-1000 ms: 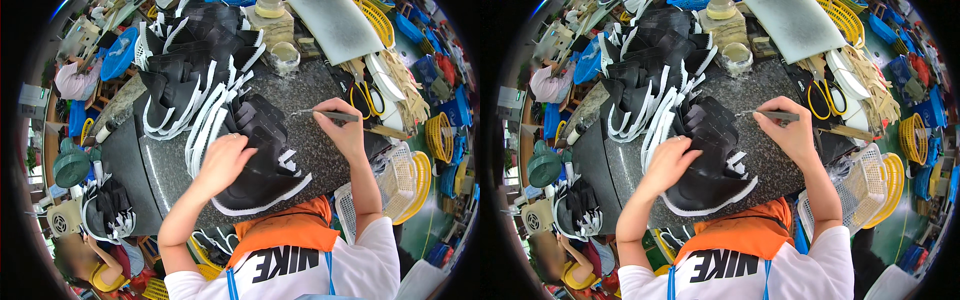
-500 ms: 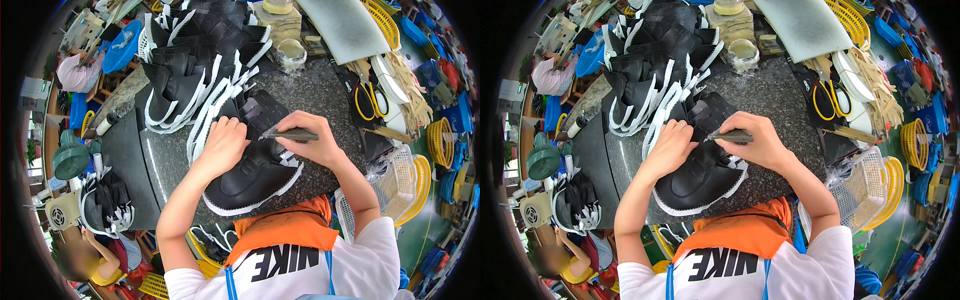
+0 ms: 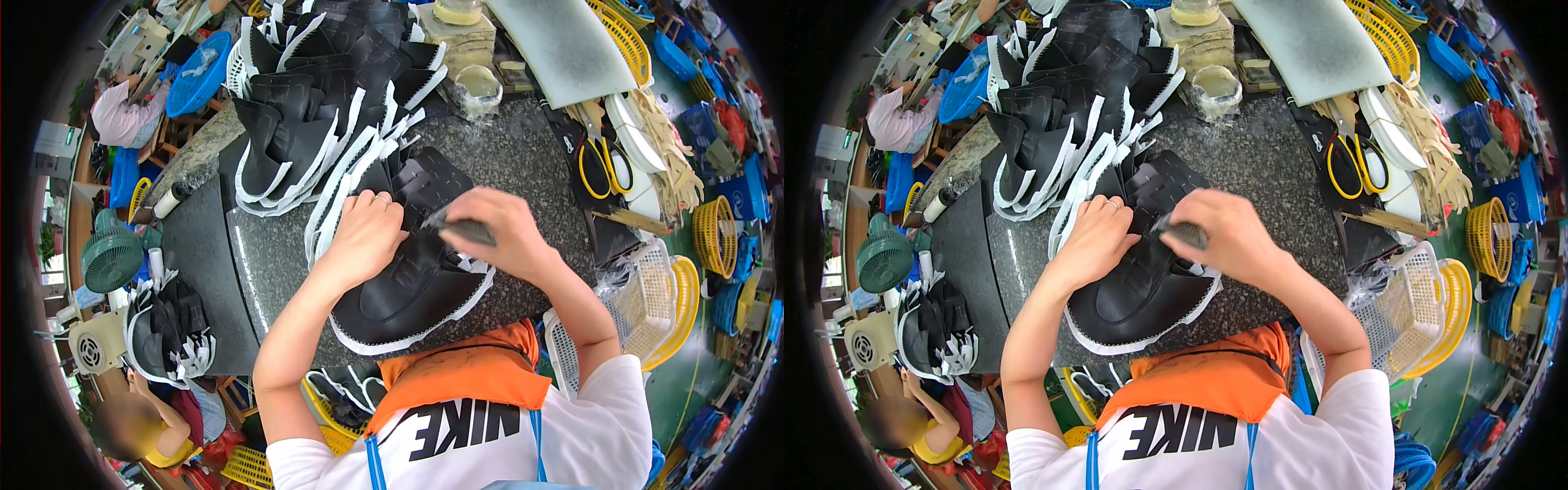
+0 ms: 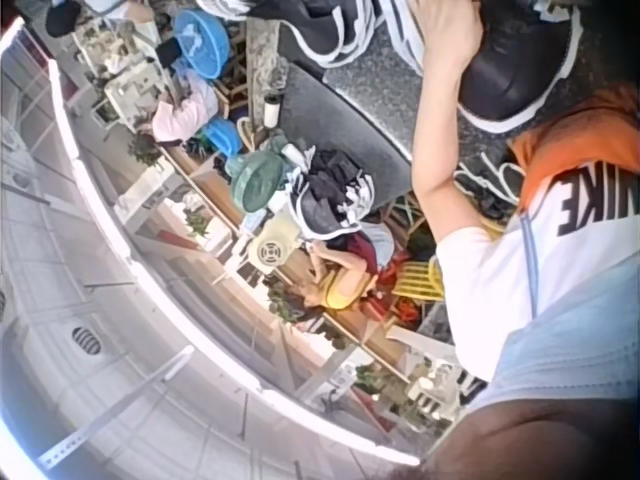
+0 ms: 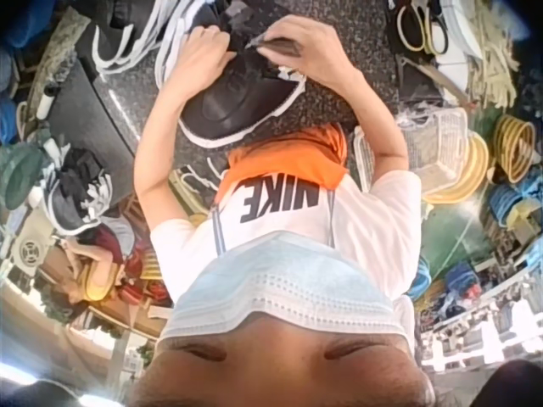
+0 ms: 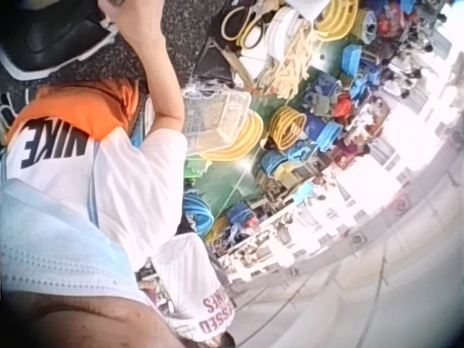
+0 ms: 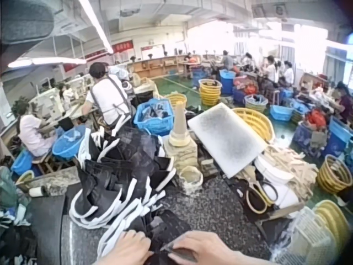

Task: The person applies adhesive to shoe upper pieces using a small applicator tool, pressing and stacking the pieces by hand on a workbench.

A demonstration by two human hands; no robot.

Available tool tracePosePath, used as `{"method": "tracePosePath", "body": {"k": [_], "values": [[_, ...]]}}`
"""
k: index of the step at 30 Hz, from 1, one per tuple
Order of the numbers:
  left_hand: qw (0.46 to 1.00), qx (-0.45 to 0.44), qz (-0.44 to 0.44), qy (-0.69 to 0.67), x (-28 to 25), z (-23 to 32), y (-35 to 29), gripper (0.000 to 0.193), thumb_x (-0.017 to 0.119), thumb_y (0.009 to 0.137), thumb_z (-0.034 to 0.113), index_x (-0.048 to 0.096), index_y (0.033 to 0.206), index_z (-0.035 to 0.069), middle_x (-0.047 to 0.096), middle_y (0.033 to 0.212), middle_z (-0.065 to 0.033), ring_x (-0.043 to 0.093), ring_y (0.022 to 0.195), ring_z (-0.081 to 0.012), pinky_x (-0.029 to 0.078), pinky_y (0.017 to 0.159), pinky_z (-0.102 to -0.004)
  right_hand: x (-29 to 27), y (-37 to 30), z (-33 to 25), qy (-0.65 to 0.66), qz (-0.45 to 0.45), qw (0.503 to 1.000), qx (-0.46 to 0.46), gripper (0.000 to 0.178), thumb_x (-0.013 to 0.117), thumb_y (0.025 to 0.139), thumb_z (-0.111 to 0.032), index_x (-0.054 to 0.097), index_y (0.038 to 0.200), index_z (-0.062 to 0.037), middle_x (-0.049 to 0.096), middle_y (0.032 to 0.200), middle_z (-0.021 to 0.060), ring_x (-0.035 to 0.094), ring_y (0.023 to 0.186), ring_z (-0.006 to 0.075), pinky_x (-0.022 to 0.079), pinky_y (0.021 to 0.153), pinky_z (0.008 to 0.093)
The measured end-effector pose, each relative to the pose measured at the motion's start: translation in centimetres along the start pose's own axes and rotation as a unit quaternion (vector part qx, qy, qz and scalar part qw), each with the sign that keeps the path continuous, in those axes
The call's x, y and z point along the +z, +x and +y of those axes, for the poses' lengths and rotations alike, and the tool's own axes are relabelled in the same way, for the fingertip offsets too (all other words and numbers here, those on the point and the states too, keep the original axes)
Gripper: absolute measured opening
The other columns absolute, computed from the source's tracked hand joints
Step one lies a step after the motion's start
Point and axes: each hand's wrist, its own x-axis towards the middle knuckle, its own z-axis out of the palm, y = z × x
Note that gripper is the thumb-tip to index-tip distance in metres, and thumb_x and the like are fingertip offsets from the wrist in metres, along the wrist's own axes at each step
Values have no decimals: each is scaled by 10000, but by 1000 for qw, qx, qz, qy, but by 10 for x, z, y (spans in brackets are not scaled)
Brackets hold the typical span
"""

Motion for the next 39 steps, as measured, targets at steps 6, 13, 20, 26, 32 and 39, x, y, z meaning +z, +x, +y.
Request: {"method": "tracePosePath", "body": {"k": [6, 13, 20, 26, 32, 39], "values": [[999, 1, -31, -10, -11, 3, -6, 220, 721, 775, 114, 551, 863, 6, 534, 1049, -156, 504, 978, -328, 393, 861, -432, -12, 0, 3, -57, 23, 996, 68, 175, 783, 751, -126, 652, 828, -39, 614, 769, 86, 626, 675, 266, 509, 611, 348], [997, 63, -22, -48, -26, 12, -14, 179, 705, 732, 27, 586, 857, -19, 478, 1292, -163, 520, 1053, -332, 431, 930, -425, -12, -2, 5, -18, -12, 987, 162, 184, 784, 765, -146, 662, 836, -27, 640, 799, 91, 651, 688, 255, 519, 616, 333], [997, 77, -8, -12, -22, 9, -9, 72, 607, 715, -26, 611, 786, -16, 507, 1248, -202, 556, 1015, -315, 435, 922, -402, -13, -1, 9, -54, 4, 994, 99, 166, 769, 772, -157, 662, 818, -39, 647, 807, 93, 658, 734, 282, 524, 638, 348], [998, 56, -36, 3, -25, 7, -13, 197, 741, 711, 48, 586, 816, -15, 477, 1249, -188, 550, 1035, -368, 458, 891, -443, -13, 2, 9, -49, 4, 989, 139, 197, 778, 774, -174, 659, 820, -24, 646, 809, 109, 661, 694, 272, 534, 617, 330], [995, 54, -52, 60, -87, 23, -41, 113, 617, 770, 59, 528, 810, 2, 498, 989, -154, 557, 798, -319, 488, 709, -426, -40, -5, 11, 32, 125, 971, 203, 106, 755, 774, -10, 676, 844, -7, 630, 794, 41, 565, 642, 83, 447, 583, 231], [916, -112, 266, 279, -140, -81, -11, 458, 721, 710, -3, 543, 1132, 8, 531, 1224, -201, 542, 1104, -401, 478, 930, -450, -34, -5, 4, 53, 117, 973, 194, 106, 757, 780, -17, 672, 842, -20, 627, 792, 31, 556, 644, 74, 439, 581, 219]]}}
